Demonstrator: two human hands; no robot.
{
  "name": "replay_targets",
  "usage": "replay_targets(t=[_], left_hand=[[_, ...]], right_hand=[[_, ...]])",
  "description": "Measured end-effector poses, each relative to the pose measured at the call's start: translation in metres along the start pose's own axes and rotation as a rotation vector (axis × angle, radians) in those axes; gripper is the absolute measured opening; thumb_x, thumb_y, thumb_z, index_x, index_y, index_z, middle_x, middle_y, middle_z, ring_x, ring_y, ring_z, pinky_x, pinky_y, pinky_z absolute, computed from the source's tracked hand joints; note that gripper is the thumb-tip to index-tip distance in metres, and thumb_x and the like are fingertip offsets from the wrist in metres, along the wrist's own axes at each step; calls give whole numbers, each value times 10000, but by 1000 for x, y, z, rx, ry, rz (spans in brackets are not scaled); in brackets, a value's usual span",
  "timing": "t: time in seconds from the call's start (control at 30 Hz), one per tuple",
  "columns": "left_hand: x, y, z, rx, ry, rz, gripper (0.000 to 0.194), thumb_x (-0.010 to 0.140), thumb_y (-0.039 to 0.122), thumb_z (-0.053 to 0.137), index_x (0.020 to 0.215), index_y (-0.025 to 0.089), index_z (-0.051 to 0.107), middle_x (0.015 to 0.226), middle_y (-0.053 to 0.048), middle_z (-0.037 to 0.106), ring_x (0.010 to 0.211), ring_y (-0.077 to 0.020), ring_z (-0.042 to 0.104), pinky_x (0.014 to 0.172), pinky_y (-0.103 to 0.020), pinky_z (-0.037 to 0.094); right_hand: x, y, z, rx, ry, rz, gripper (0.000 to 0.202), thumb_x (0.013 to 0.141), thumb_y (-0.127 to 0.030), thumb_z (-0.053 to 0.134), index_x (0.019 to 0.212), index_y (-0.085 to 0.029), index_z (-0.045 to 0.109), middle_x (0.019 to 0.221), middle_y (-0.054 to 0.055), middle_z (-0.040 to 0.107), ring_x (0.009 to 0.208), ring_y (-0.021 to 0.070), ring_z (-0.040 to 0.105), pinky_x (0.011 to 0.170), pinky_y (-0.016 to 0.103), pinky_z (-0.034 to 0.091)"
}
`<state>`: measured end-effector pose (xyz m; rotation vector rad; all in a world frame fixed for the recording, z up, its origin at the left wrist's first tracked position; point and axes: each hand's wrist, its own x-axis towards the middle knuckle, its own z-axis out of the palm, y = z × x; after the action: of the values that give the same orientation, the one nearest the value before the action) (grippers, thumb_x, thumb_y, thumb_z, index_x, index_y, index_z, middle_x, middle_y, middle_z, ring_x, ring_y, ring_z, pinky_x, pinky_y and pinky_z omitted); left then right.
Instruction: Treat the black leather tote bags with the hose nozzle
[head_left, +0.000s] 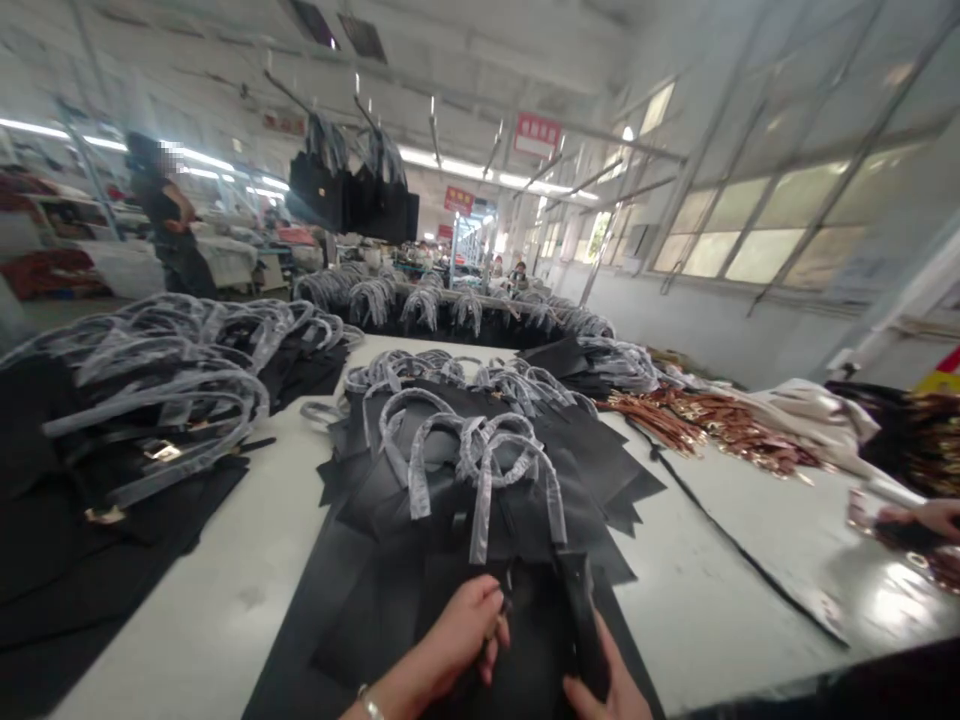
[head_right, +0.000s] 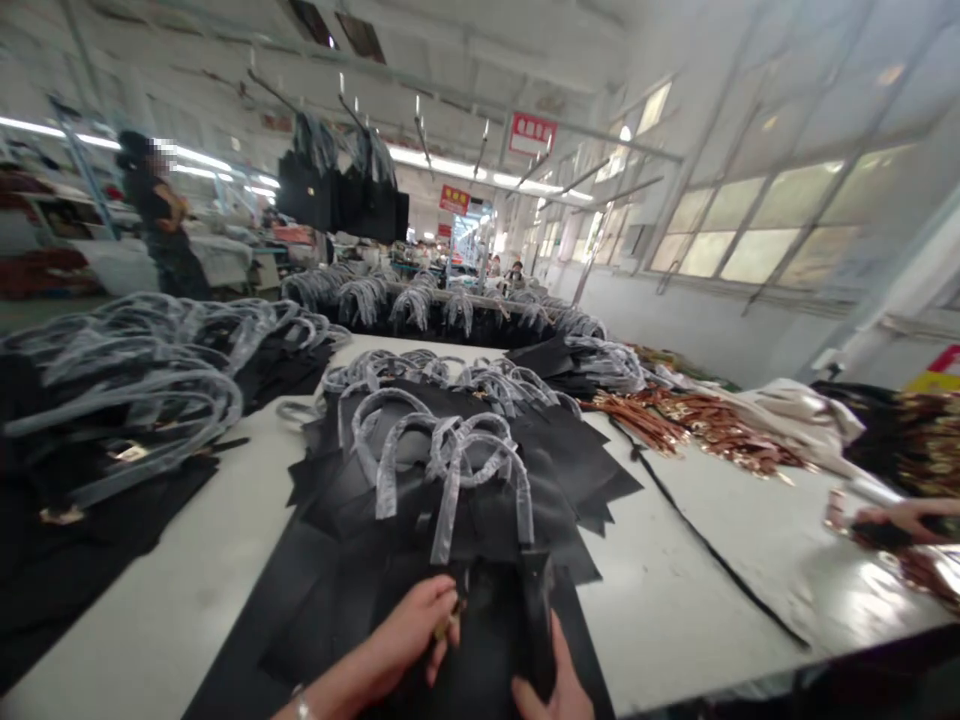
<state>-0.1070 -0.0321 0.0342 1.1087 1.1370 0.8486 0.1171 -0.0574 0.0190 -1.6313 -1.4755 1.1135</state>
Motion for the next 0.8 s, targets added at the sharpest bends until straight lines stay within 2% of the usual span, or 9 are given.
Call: replay_targets(t=[0.07, 0.13, 0.23, 0.33, 0.47, 0.53, 0.7, 0.8], left_hand=[[-3, -13, 4, -290, 56, 2, 344, 831, 516, 504, 853, 173, 478, 728, -11, 585, 399, -61, 425, 352, -174, 287], [-4, -18, 5, -452, 83, 37, 353, 814, 484, 569, 895, 145, 510, 810, -48, 607, 464, -58, 461, 364, -162, 285], [-4, -19, 4, -548, 75, 20, 337, 834, 443, 580, 930, 123, 538, 886, -101, 635, 532, -83, 527, 376, -165, 307], [-3, -18, 2, -551, 80, 1, 328, 839, 443, 580, 925, 129, 544, 909, -107, 640, 578, -110, 577, 374, -166, 313], [-4, -18, 2, -534, 48, 28, 368, 817, 498, 595, 878, 138, 551, 690, -41, 591, 524, -96, 508, 372, -153, 293], [-5, -17, 2, -513, 22, 48, 397, 801, 527, 605, 837, 135, 555, 621, -23, 556, 495, -84, 459, 367, -148, 268], [-4, -18, 0, -528, 27, 43, 411, 799, 523, 613, 891, 125, 567, 836, -92, 632, 563, -80, 497, 371, -141, 255], [-2, -20, 0, -534, 34, 32, 401, 808, 526, 598, 847, 130, 553, 735, -59, 606, 522, -73, 467, 371, -144, 246]], right_hand=[[-16, -15, -6, 51, -4, 42, 873, 729, -403, 627, 1467, -194, 211, 664, -25, 639, 443, 182, 595, 464, 301, 489], [-31, -30, -15, 128, -61, 35, 904, 722, -383, 633, 1481, -171, 190, 694, -28, 623, 432, 149, 554, 441, 274, 462], [-53, -52, -28, 209, -222, 45, 879, 696, -296, 663, 1467, -149, 268, 720, -20, 613, 512, 136, 547, 498, 261, 468], [-67, -69, -31, 243, -405, 66, 862, 664, -196, 649, 1456, -164, 310, 658, -41, 578, 519, 127, 522, 494, 242, 457], [-62, -78, -19, 260, -532, 118, 840, 626, -130, 618, 1424, -206, 366, 637, -69, 532, 431, 88, 461, 399, 199, 405], [-52, -80, -14, 270, -560, 113, 796, 633, -125, 617, 1396, -203, 404, 637, -69, 540, 426, 87, 486, 405, 194, 405], [-41, -86, -19, 300, -479, 78, 704, 662, -169, 606, 1346, -174, 441, 600, -67, 544, 424, 102, 514, 432, 205, 426], [-44, -90, -22, 309, -541, 143, 661, 657, -179, 622, 1303, -163, 484, 600, -61, 543, 418, 101, 504, 426, 208, 423]])
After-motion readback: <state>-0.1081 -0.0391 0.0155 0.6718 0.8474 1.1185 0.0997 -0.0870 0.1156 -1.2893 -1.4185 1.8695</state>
